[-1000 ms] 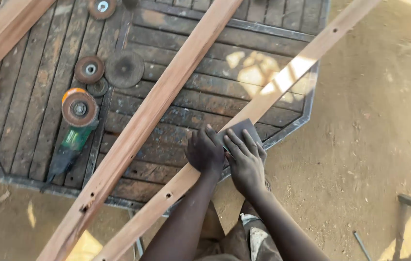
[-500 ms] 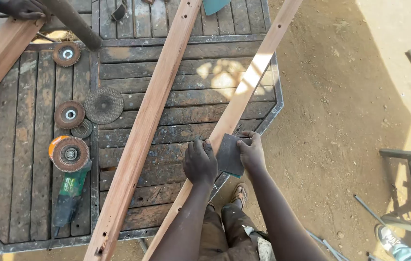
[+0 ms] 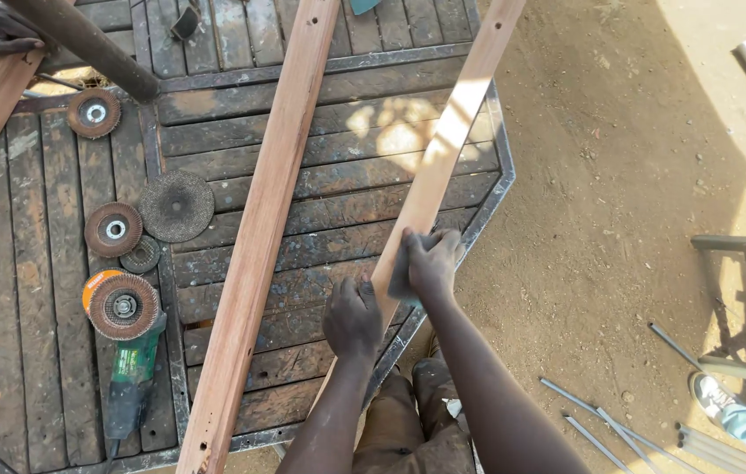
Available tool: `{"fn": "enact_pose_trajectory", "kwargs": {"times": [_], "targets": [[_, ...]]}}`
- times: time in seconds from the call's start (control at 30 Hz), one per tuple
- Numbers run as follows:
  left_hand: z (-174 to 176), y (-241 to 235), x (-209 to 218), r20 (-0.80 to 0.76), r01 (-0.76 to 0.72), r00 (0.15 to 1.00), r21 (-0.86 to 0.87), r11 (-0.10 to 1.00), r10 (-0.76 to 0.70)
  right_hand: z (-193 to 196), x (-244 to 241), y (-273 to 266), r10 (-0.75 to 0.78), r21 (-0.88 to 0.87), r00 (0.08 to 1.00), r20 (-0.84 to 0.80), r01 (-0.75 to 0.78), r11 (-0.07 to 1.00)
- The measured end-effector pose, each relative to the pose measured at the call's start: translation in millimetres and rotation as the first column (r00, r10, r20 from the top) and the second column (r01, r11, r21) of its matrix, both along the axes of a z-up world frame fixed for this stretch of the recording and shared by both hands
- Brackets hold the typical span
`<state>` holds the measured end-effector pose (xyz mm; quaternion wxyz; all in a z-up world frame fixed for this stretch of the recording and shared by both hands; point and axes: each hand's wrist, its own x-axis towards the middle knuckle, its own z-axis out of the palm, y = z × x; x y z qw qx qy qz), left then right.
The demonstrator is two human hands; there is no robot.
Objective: Sanding a curved wooden beam using sandpaper to achieve a smooth finish.
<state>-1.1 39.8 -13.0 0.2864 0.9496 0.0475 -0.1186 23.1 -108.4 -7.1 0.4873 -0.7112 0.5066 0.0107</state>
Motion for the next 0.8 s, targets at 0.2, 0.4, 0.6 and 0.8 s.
{"fn": "enact_pose_trajectory", "kwargs": {"times": [0.2,0.4,0.6,0.8], "targets": [[-3.9,0.1,1.8,0.043,-0.015,0.999,-0.012,1.0,0.016,-34.8,40.5,-37.1,-0.058,-0.085,0.998,0.0,0.058,0.995],[6.0,-0.1,8.8,-0.006,-0.012,1.0,-0.088,0.996,0.012,-6.9,0.8,9.0,-0.152,0.139,0.983,0.101,0.138,0.981],[5.8,-1.9,9.3,0.151,0.027,0.988,-0.046,0.999,-0.02,-45.1,17.5,-25.6,-0.201,0.041,0.964,0.173,0.197,0.98],[-3.5,-4.4,8.6,0.169,0.04,0.985,0.004,0.999,-0.04,-34.9,0.3,-20.2,-0.138,0.095,0.972,0.188,0.122,0.988]]}}
